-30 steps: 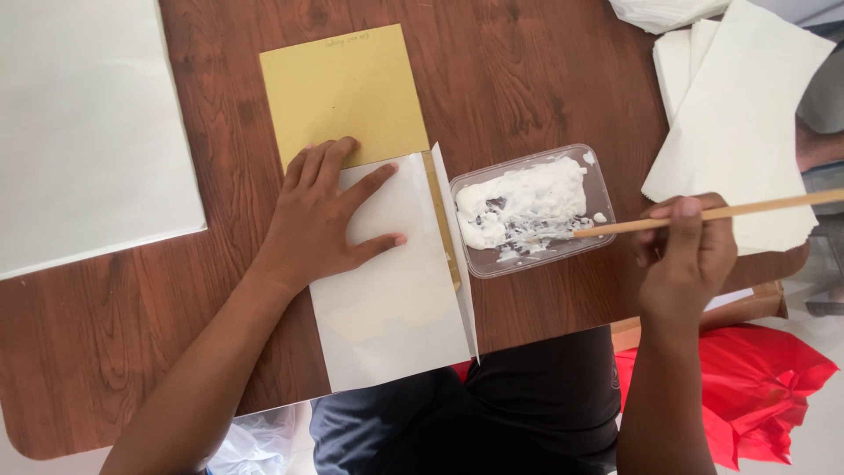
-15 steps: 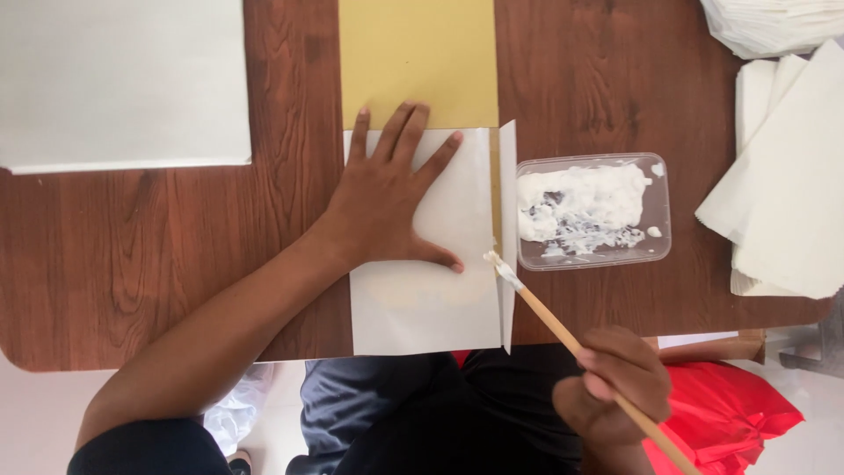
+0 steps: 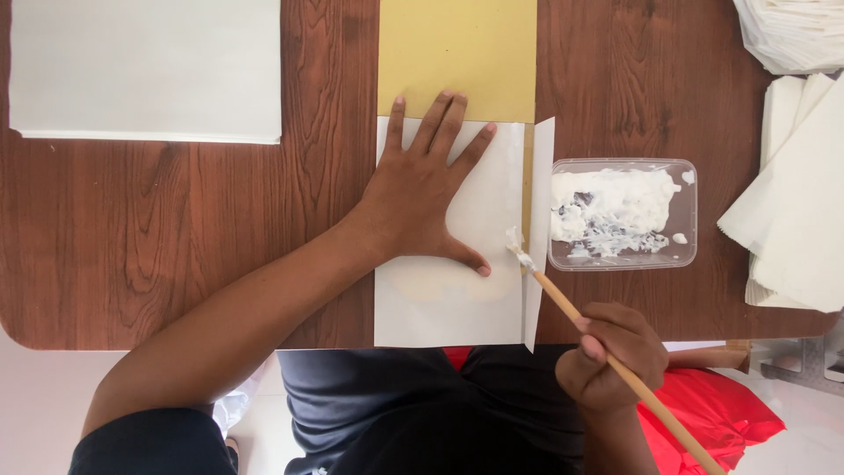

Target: The person aligns a white sheet of paper on a yellow cardboard template and smooths it down. They then use a brush to apply white adhesive along the edge of the paper.

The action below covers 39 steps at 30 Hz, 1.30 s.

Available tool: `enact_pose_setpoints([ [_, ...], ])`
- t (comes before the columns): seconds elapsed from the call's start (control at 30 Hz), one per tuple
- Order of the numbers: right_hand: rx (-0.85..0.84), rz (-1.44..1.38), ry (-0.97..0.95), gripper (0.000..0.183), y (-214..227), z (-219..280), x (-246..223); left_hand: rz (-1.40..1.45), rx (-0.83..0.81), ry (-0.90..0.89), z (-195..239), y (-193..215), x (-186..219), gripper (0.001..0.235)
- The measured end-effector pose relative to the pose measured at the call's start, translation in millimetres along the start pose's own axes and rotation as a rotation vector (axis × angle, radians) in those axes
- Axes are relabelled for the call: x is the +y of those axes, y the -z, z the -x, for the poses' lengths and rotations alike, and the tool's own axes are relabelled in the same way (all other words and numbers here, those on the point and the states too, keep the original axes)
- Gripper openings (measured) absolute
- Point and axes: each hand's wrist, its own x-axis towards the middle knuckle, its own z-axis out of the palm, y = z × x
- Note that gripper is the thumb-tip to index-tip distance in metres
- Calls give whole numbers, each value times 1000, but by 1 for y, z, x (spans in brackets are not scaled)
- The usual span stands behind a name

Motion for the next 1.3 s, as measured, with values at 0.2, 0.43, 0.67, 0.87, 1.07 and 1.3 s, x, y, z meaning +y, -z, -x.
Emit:
enact_pose_setpoints([
  [0.2, -39, 84, -72, 40, -5, -12, 3, 24, -14, 2, 0, 1, 1, 163],
  [0.43, -76, 76, -82, 42, -2, -17, -7, 38, -30, 8, -1, 0, 0, 164],
  [0.67, -91, 73, -127, 46, -11, -28, -2, 38, -11, 8, 0, 0, 0, 164],
  [0.87, -173, 41, -97, 41, -6, -33, -5, 37, -32, 17, 0, -2, 0, 165],
  [1.07, -110, 49, -89, 33, -10, -37, 1, 60, -19, 5, -1, -1, 0, 164],
  [1.3, -177, -6, -159, 33, 0, -36, 0, 67, -13, 5, 0, 0, -1, 164],
])
